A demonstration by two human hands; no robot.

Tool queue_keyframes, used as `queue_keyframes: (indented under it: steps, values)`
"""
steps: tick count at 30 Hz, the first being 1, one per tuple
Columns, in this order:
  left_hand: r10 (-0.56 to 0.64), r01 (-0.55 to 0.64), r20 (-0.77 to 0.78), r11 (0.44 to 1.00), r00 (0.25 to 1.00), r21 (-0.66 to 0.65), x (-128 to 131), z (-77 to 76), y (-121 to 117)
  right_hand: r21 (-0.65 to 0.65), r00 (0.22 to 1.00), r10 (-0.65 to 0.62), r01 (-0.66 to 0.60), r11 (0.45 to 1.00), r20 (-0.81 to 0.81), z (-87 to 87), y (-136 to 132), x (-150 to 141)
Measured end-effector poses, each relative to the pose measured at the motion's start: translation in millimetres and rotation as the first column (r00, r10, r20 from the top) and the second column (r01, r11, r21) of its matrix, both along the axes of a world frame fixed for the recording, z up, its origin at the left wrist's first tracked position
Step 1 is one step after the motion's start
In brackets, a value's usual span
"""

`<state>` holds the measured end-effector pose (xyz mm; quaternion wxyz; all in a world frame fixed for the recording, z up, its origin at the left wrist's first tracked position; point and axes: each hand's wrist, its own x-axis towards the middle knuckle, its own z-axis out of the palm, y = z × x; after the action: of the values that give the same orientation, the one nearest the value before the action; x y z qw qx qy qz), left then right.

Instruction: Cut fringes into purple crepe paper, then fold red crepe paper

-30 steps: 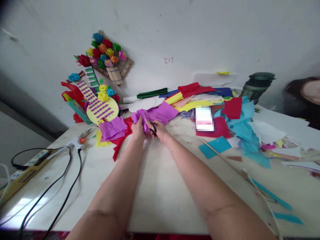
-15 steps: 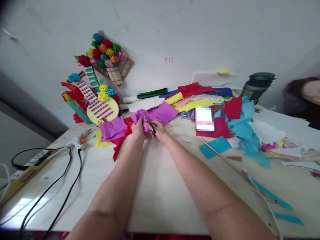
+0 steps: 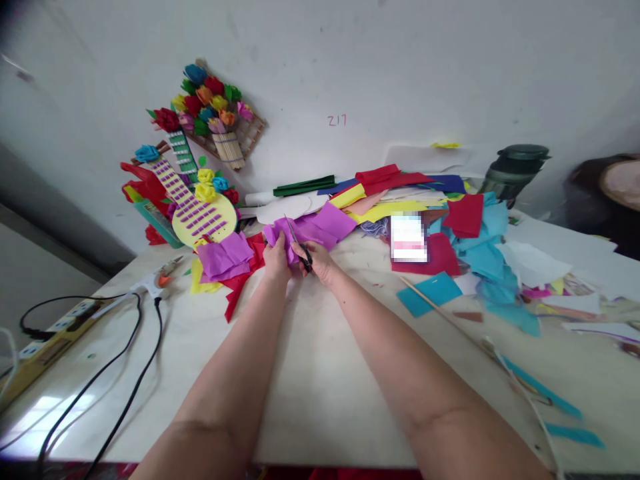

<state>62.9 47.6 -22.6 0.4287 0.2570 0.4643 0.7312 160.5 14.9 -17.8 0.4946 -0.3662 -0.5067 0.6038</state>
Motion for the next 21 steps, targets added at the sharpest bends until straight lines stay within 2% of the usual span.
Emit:
queue_keyframes:
  steps: [14, 21]
  values:
    - [-0.003, 0.003, -0.017, 1.0, 1.0, -0.004, 2.6, -0.1, -0.9, -0.011, 0.999, -0.035, 0.035, 0.999, -0.032, 2.1, 1.4, -1.5]
    - [-0.006, 0.007, -0.026, 1.0, 1.0, 0.007, 1.7, -1.9, 0.8, 0.016, 0.999, -0.031, 0.032, 0.999, -0.041, -2.8, 6.0, -1.4]
